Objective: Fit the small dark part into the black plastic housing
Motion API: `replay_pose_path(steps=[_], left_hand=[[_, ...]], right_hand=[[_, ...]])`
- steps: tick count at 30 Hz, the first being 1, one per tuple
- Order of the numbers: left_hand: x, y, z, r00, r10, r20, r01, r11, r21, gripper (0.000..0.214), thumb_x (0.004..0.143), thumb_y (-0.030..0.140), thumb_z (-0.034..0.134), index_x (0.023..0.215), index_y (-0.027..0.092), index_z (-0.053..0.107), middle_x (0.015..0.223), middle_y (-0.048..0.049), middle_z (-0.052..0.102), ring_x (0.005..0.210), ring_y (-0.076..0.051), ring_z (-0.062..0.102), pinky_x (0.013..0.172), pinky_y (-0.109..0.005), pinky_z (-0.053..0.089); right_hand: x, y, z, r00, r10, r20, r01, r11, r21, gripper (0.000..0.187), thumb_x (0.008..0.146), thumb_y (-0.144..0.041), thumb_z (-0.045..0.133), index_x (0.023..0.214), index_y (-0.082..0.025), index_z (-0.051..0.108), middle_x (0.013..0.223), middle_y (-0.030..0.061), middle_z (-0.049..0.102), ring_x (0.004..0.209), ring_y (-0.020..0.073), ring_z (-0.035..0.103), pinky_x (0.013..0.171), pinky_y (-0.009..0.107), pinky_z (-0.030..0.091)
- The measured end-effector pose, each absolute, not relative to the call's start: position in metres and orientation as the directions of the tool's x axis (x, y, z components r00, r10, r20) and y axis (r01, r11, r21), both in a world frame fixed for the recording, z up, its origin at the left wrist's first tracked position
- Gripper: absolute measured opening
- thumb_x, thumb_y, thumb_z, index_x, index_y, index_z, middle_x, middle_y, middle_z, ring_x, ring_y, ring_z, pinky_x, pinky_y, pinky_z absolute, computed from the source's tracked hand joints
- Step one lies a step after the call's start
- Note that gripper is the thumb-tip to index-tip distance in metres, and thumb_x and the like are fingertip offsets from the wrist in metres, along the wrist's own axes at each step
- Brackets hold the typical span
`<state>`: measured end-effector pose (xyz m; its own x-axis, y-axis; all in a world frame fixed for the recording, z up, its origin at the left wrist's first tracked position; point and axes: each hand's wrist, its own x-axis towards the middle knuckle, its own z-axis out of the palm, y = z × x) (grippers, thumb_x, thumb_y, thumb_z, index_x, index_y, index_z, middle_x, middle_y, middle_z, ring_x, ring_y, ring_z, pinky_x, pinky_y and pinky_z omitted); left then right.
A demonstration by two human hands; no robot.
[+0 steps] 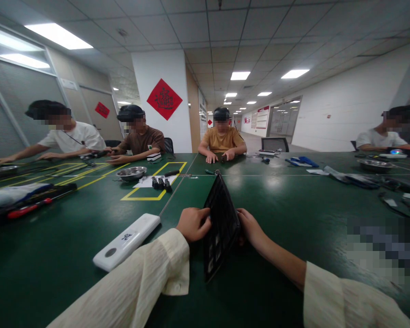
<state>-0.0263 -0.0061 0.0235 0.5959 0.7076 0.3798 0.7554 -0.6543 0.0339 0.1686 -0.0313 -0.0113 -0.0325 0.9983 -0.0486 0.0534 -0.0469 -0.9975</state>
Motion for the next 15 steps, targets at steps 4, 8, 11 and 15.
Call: replay_pose_path(steps=[4, 8, 11, 15], left_hand=[[-0.0267, -0.0046, 0.0234, 0.602, 0.711, 0.364, 0.756, -0.654, 0.027, 0.031, 0.081, 0.032, 0.030, 0.065, 0.018, 0.052, 0.055, -0.0035, 0.053, 0.052, -0.014, 0.049, 0.052, -0.026, 0.024], [-0.0274, -0.0026, 0.0213, 0.612, 0.703, 0.363, 0.751, -0.660, 0.014, 0.039, 0.085, 0.034, 0.025, 0.064, 0.018, 0.053, 0.055, -0.0038, 0.053, 0.051, -0.014, 0.047, 0.052, -0.026, 0.024], [-0.0278, -0.0007, 0.0192, 0.602, 0.712, 0.362, 0.755, -0.654, 0.032, 0.050, 0.088, 0.039, 0.019, 0.058, 0.017, 0.052, 0.052, -0.0040, 0.051, 0.049, -0.013, 0.044, 0.052, -0.026, 0.023], [-0.0289, 0.0009, 0.0180, 0.610, 0.708, 0.357, 0.746, -0.665, 0.045, 0.055, 0.089, 0.040, 0.015, 0.053, 0.017, 0.050, 0.051, -0.0048, 0.050, 0.048, -0.012, 0.042, 0.052, -0.027, 0.023]], right_hand=[[0.1694, -0.0305, -0.0126, -0.029, 0.999, -0.045, 0.069, -0.043, -0.997, 0.031, 0.088, -0.031, 0.031, 0.111, -0.015, 0.043, 0.050, -0.0056, 0.051, 0.031, 0.0111, 0.049, 0.026, 0.019, 0.037], [0.1691, -0.0299, -0.0129, -0.034, 0.999, -0.037, 0.064, -0.034, -0.997, 0.031, 0.088, -0.031, 0.032, 0.111, -0.014, 0.043, 0.049, -0.0057, 0.051, 0.030, 0.0113, 0.048, 0.026, 0.019, 0.037], [0.1681, -0.0310, -0.0110, -0.032, 0.998, -0.050, 0.048, -0.049, -0.998, 0.031, 0.088, -0.030, 0.031, 0.112, -0.014, 0.042, 0.049, -0.0062, 0.050, 0.030, 0.0106, 0.047, 0.026, 0.019, 0.036], [0.1680, -0.0315, -0.0114, -0.033, 0.998, -0.051, 0.052, -0.049, -0.997, 0.031, 0.088, -0.031, 0.030, 0.112, -0.015, 0.043, 0.050, -0.0059, 0.051, 0.030, 0.0104, 0.047, 0.026, 0.019, 0.036]])
